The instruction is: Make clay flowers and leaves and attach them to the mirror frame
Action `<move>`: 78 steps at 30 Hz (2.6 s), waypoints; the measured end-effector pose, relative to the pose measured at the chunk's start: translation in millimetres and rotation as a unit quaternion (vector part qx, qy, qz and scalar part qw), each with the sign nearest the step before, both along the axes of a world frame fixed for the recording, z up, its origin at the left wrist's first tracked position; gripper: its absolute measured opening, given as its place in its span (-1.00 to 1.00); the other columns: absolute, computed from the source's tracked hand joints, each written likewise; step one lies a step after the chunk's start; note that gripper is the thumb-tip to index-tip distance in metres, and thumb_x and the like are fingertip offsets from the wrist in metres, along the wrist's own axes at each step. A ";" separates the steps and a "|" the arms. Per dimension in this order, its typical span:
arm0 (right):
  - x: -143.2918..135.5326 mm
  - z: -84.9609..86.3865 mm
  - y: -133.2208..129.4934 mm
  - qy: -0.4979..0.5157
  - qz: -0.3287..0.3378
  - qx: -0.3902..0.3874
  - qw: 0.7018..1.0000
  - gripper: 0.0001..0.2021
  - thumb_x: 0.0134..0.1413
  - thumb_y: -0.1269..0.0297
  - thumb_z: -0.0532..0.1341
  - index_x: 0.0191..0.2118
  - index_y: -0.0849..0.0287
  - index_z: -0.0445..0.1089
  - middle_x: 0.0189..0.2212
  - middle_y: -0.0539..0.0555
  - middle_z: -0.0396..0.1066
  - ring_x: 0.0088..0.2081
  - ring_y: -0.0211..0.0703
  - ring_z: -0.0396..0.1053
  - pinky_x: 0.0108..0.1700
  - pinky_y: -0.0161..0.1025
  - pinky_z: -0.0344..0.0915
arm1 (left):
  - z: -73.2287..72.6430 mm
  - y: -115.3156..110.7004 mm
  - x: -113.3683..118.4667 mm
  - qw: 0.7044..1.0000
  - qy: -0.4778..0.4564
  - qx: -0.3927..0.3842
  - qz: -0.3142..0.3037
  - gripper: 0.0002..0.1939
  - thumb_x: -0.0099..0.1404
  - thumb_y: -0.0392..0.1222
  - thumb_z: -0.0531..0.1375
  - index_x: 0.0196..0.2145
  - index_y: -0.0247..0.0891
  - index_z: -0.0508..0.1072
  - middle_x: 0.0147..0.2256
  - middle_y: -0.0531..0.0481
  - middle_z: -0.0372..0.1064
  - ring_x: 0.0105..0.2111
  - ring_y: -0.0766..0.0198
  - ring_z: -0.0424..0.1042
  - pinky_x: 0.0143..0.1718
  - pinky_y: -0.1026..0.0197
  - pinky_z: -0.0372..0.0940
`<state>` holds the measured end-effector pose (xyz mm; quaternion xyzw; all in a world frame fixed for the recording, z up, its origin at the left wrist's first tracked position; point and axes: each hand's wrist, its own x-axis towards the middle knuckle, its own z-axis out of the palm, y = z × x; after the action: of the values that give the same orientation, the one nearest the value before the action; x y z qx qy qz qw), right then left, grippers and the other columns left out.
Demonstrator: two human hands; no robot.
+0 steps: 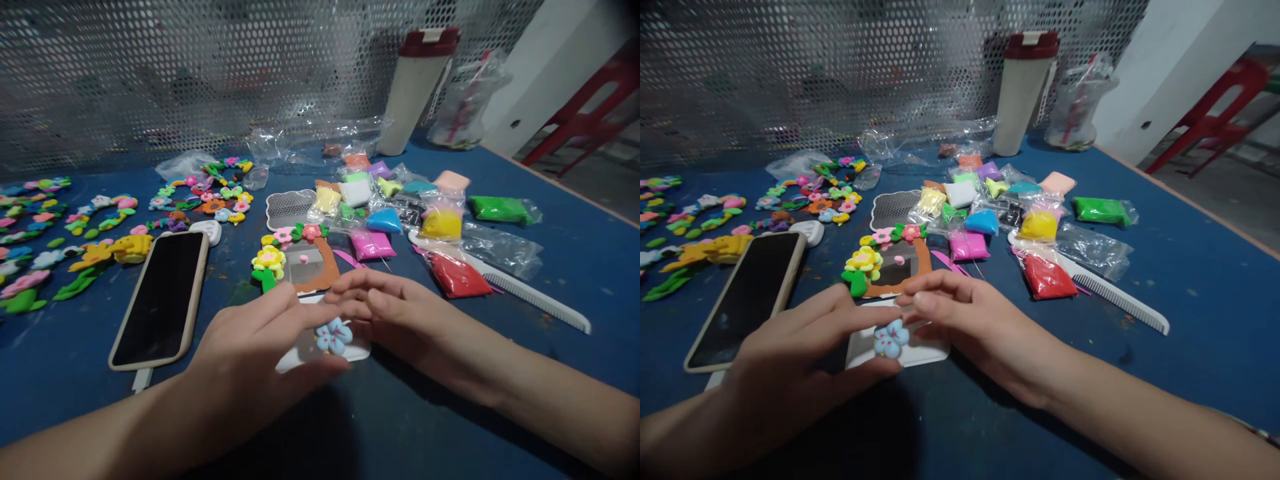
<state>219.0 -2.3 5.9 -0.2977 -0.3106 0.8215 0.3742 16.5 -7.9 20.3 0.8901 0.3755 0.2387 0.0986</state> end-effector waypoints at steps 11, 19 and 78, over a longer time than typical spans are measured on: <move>0.0 -4.8 2.4 0.057 0.150 0.000 0.987 -0.75 -0.14 0.26 0.40 -0.36 0.29 0.40 -0.45 -0.01 0.45 -0.41 -0.37 0.43 -0.28 -0.39 0.35 | 15.8 -1.2 3.0 0.970 -0.134 -0.199 -0.043 -0.77 0.11 -0.19 0.32 -0.23 -0.08 0.45 -0.41 0.18 0.36 -0.46 0.40 0.33 -0.43 0.37 0.20; -1.5 -10.8 8.2 0.047 0.168 0.024 0.984 -0.72 -0.23 0.23 0.43 -0.39 0.28 0.43 -0.50 -0.01 0.49 -0.47 -0.32 0.45 -0.33 -0.34 0.38 | 17.1 -0.8 0.1 0.951 -0.145 -0.264 -0.065 -0.70 0.08 -0.24 0.34 -0.19 -0.10 0.47 -0.40 0.15 0.36 -0.43 0.39 0.34 -0.39 0.36 0.21; 28.2 24.6 9.2 -0.523 -0.187 0.476 0.682 -0.82 0.17 0.27 0.12 -0.45 0.14 0.26 -0.61 -0.05 0.35 -0.61 -0.30 0.30 -0.54 -0.29 0.18 | -22.9 -2.8 4.0 0.994 0.094 0.062 0.012 -0.66 0.03 -0.07 0.35 -0.26 -0.26 0.45 -0.45 0.05 0.40 -0.55 0.20 0.44 -0.61 0.21 0.23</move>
<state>247.2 6.9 30.5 -0.5124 -0.7430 0.1871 0.3880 20.6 -10.7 -2.6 0.9084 0.3782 0.1781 0.0045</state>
